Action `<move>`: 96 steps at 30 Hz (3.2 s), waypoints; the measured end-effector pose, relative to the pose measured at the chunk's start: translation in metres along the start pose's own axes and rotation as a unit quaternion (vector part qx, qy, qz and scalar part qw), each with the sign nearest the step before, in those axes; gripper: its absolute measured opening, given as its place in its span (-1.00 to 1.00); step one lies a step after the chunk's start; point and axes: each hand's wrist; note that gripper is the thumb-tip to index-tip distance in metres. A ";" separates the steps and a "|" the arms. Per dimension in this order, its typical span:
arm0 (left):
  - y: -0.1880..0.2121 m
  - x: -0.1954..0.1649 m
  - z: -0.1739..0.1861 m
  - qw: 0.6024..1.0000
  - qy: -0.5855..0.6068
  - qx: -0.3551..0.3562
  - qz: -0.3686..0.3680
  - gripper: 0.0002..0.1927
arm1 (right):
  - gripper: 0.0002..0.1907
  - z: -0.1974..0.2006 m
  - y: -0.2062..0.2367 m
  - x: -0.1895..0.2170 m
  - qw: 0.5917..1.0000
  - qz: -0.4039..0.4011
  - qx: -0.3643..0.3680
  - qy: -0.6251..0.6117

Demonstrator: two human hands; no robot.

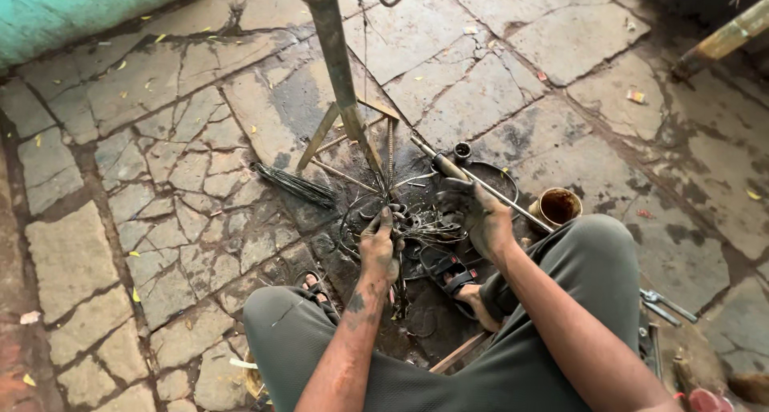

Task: The person sits on a stone-paved floor and works on a tangled bundle of wires. They use pliers to strip insulation and separate strands, and a hammer to tap a metal rod. The person repeatedly twists and adjusts the wires by hand.

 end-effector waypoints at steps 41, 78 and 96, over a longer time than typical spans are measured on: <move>-0.011 0.039 0.014 0.992 -0.093 0.055 0.072 -0.64 | -0.74 -0.026 -0.015 -0.003 0.914 0.085 -0.100 0.383; -0.021 0.023 0.016 0.995 -0.071 -0.006 0.064 -0.69 | -0.71 -0.044 -0.011 -0.008 0.964 0.024 -0.084 0.250; -0.019 0.016 0.020 0.996 -0.067 -0.033 0.047 -0.69 | -0.60 -0.026 -0.012 -0.036 0.951 0.083 0.088 0.284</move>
Point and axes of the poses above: each hand's wrist, its own y-axis away from the middle knuckle, its own z-axis out of the back of the hand, x = y × z, and after that the axes turned 12 degrees about -x, right-handed
